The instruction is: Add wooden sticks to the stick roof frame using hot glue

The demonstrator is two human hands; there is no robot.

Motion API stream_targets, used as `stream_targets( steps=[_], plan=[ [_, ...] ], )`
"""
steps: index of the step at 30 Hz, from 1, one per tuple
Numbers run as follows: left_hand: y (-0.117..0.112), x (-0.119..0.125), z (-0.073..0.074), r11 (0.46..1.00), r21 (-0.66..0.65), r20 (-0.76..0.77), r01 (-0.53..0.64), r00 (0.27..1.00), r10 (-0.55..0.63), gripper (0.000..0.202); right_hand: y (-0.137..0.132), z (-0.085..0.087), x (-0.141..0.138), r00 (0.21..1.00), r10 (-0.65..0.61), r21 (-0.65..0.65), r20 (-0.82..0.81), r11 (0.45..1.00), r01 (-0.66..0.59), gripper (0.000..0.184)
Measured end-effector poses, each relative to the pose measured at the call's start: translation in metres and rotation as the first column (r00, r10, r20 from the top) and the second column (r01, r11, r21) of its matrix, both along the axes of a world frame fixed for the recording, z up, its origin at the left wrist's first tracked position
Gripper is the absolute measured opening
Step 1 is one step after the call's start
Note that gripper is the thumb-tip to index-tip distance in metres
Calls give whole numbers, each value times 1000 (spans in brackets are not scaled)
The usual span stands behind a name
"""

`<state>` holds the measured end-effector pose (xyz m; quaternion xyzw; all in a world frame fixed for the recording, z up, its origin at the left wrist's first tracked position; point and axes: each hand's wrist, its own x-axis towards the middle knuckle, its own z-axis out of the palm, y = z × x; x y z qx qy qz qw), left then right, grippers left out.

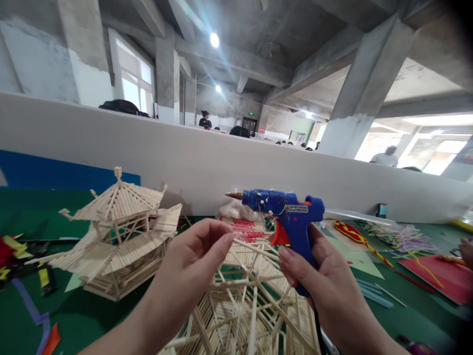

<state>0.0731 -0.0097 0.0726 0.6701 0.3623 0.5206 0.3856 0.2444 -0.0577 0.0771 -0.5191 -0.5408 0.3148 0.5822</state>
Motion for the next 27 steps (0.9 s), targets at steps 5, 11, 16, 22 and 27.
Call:
stream_targets(
  steps=[5,11,16,22,27],
  plan=[
    [-11,-1,-9,599,801,-310,-2,854,417,32,1,0,-4,1000,15,7,18,1000,-15,27],
    [-8,-2,-11,481,857,-461,184,690,558,36,-1,3,0,997,57,5,43,998,-57,23],
    [13,-30,-7,575,817,-428,54,725,540,8,1,10,33,991,72,-67,115,996,-65,18],
    [18,-50,-22,768,641,-452,-12,803,390,6,4,1,62,918,157,-230,365,970,-75,23],
    [12,-48,-37,765,643,-435,35,839,328,18,7,-10,63,846,170,-245,506,968,-48,31]
  ],
)
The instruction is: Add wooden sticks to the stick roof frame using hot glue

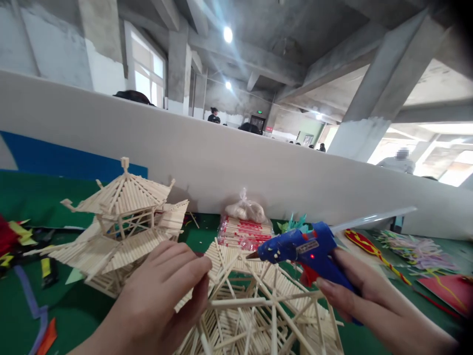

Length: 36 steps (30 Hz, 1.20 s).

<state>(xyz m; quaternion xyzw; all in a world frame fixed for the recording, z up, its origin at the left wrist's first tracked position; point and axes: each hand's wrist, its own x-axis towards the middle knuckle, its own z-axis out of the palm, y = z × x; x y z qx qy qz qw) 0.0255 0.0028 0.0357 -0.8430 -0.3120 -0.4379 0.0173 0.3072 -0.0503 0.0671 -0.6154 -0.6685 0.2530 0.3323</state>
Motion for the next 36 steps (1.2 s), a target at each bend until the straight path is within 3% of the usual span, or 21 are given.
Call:
stream_targets(
  steps=[4,7,11,15,25,36],
  plan=[
    [-1,2,-2,999,-16,-3,44,999,-44,21,6,0,-5,989,-11,51,150,999,3,32],
    [0,2,-3,999,-5,-38,50,998,-50,20,8,-2,-2,977,-74,95,199,994,56,43],
    [2,2,-8,997,17,-35,76,997,-76,19,6,-3,1,952,-89,29,292,996,84,58],
    [3,3,-11,994,5,-26,110,994,-110,18,5,1,-4,917,-80,28,390,997,75,59],
    [4,4,-11,993,-6,-46,115,992,-115,18,7,2,-2,907,-3,-41,420,999,22,62],
    [3,4,-11,996,10,-63,88,994,-87,16,12,-1,-2,883,-49,45,467,998,31,60]
  ],
)
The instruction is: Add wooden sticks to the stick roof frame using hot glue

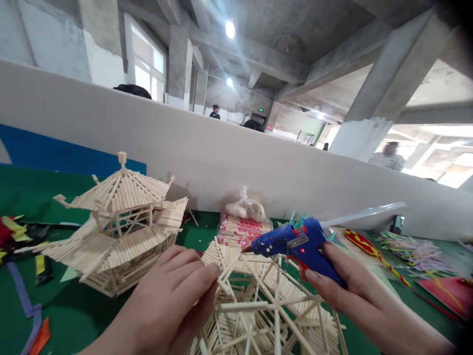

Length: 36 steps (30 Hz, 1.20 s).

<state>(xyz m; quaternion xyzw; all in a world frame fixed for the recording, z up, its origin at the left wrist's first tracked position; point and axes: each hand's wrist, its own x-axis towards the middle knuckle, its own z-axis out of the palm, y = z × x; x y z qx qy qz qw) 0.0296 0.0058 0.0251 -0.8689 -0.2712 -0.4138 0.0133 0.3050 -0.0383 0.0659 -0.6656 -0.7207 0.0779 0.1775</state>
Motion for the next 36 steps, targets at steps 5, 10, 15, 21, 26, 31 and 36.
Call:
stream_targets(
  steps=[5,10,15,21,26,31,36],
  plan=[
    [0,0,0,1000,-9,-7,-5,1000,5,16,-3,0,3,999,11,-34,-35,999,-12,60],
    [0,-1,-1,1000,-1,-14,-4,1000,4,17,-4,0,3,999,-5,-56,-35,998,4,62],
    [0,-1,-2,1000,-12,-16,-4,1000,3,16,-1,3,-4,1000,-10,-8,-21,1000,10,59],
    [0,0,-1,1000,6,-17,-24,1000,24,16,0,3,-5,1000,-18,82,-12,996,19,56],
    [0,0,-1,1000,16,-31,-25,999,25,17,-4,3,-4,999,3,82,-53,997,1,56],
    [0,-1,-2,999,-3,-35,-32,999,32,17,-6,2,-5,998,-30,19,-63,999,31,61],
    [0,0,-1,1000,2,-36,-27,999,27,18,-8,3,-4,997,-28,44,-66,999,31,59]
  ],
)
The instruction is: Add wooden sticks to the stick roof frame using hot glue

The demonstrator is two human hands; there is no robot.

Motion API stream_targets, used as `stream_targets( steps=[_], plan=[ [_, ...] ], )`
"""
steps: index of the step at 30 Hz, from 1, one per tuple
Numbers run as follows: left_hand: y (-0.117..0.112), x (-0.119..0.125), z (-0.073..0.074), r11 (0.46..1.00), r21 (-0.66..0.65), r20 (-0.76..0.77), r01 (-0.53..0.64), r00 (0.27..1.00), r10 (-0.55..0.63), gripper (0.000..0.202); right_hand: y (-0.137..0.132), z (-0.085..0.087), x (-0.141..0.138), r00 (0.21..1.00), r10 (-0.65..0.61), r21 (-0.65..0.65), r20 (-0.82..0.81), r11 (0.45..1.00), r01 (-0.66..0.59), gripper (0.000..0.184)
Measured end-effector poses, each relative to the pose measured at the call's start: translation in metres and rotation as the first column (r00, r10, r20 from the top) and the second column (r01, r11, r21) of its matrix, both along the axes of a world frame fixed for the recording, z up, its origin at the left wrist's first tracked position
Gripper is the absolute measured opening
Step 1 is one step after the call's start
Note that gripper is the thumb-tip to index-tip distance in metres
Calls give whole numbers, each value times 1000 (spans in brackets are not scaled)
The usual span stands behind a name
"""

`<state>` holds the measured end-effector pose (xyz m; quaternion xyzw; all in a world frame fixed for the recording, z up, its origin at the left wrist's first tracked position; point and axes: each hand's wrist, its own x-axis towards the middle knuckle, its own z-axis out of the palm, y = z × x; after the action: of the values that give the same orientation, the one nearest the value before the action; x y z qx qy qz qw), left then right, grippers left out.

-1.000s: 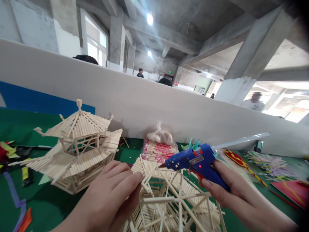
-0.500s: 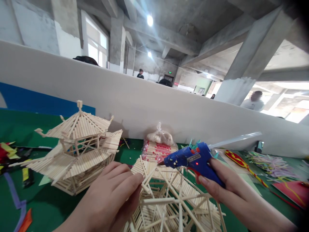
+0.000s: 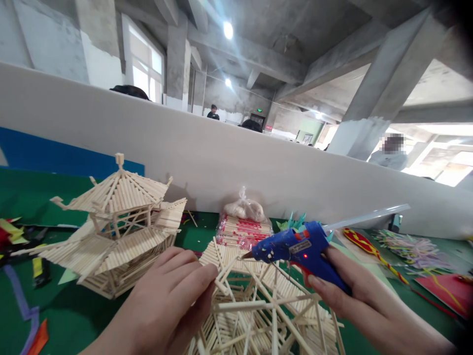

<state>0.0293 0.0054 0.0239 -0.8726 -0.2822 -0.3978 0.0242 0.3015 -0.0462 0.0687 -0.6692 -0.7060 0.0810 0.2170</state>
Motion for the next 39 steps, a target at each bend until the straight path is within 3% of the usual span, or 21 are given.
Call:
stream_targets(
  steps=[4,9,13,26,34,39],
  plan=[
    [0,0,0,1000,14,9,20,1000,-20,20,-4,-4,5,1000,-2,-10,11,1000,2,60],
    [0,0,0,1000,-2,14,11,1000,-11,19,-10,-6,-1,994,-56,124,-89,990,66,50],
    [-1,0,1,1000,-14,5,18,1000,-18,19,-12,-6,-3,990,-67,113,-121,990,81,41],
    [-2,0,3,1000,1,6,-21,1000,21,18,-22,-10,-1,980,-151,137,-131,976,169,59],
    [-2,0,2,1000,-1,36,-3,999,3,20,-20,-8,1,989,-107,160,-102,980,123,48],
    [-2,-1,3,1000,9,7,-9,1000,9,20,-16,-11,3,988,-79,156,-134,983,99,51]
  ],
)
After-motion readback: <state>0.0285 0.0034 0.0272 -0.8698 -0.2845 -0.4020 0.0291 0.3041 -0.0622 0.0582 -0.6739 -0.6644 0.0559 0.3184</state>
